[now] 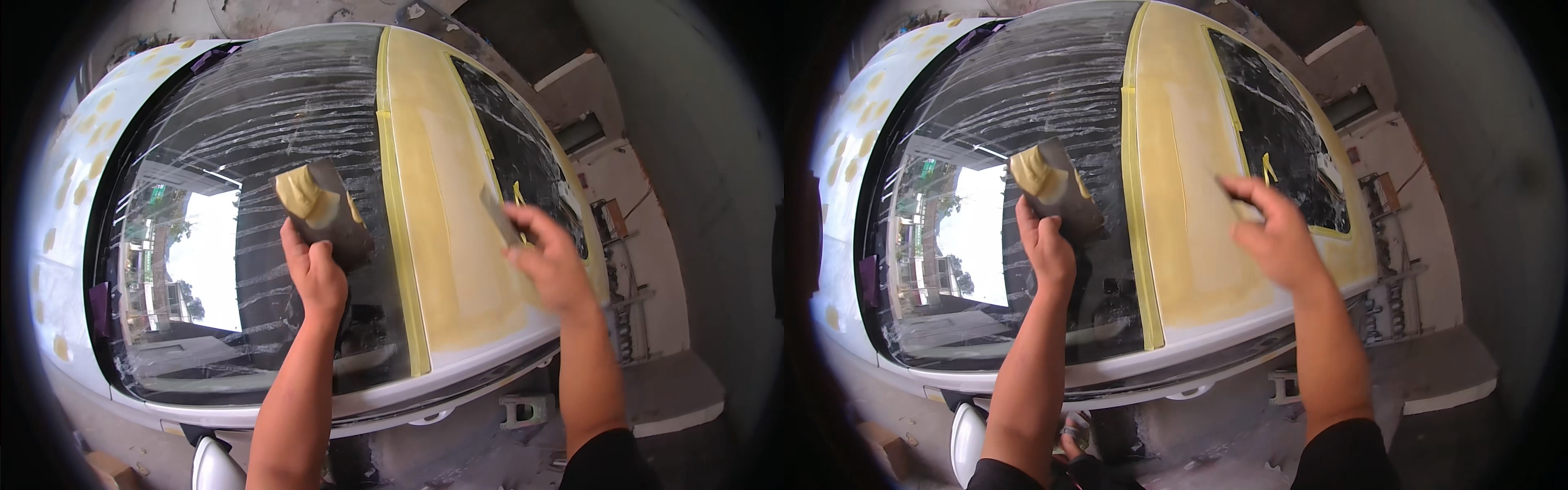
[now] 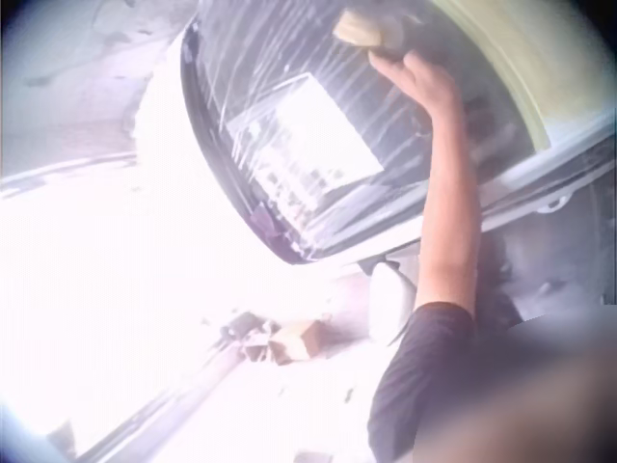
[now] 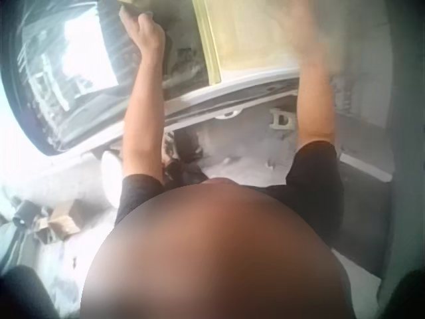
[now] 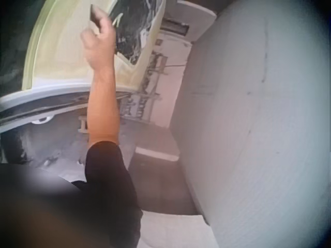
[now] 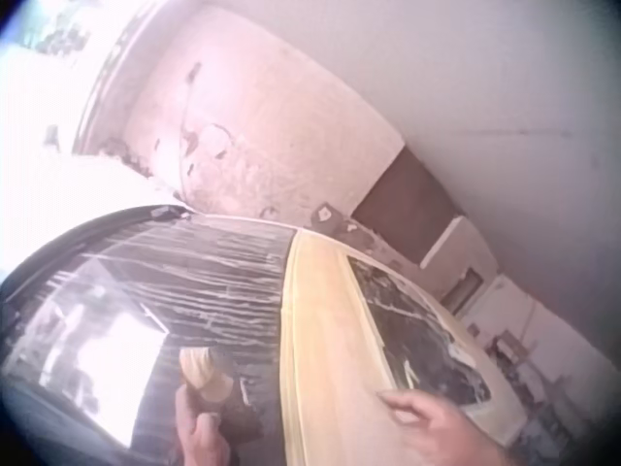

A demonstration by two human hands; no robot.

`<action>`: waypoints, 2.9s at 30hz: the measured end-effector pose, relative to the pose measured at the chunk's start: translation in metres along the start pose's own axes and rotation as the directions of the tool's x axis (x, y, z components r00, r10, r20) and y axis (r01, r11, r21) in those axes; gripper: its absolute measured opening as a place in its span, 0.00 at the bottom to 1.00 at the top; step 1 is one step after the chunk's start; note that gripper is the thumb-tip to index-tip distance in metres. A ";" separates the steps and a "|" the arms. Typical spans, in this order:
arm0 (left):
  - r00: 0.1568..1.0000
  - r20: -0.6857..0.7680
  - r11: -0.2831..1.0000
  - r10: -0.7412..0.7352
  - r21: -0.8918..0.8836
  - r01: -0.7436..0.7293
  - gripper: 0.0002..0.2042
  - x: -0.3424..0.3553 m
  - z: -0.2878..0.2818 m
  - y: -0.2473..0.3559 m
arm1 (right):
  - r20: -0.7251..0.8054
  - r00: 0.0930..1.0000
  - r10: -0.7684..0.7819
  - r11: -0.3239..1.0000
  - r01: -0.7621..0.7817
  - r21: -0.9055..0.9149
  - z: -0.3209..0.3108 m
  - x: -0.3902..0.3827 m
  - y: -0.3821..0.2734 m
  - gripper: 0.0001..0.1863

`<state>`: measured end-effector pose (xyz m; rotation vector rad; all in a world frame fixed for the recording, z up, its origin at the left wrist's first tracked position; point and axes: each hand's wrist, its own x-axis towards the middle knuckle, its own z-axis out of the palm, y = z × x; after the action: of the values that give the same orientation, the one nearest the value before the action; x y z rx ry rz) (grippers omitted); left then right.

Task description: The person mixes a yellow paste with a hardener on a metal mixing board, then uses a putty knife to spread the filler onto the roof of a white car. The person smooths the filler across the roof surface.

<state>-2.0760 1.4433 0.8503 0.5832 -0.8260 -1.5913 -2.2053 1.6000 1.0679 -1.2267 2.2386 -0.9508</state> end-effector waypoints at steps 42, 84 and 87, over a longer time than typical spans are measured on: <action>0.988 0.154 0.983 0.030 0.172 -0.057 0.27 0.019 -0.005 -0.024 | -0.059 0.998 -0.022 0.752 -0.023 -0.659 0.020 0.324 0.045 0.22; 0.988 0.146 0.986 0.052 0.149 -0.074 0.25 0.020 -0.006 -0.023 | 0.112 0.994 0.005 0.681 0.078 -0.728 0.043 0.133 -0.001 0.20; 0.986 0.154 0.988 0.065 0.129 -0.085 0.24 0.021 -0.007 -0.025 | 0.143 0.989 -0.022 0.655 0.122 -0.745 0.046 0.111 -0.004 0.19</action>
<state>-2.0904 1.4228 0.8284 0.5267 -1.0628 -1.5312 -2.2324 1.4872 1.0355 -1.6479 2.5743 0.1245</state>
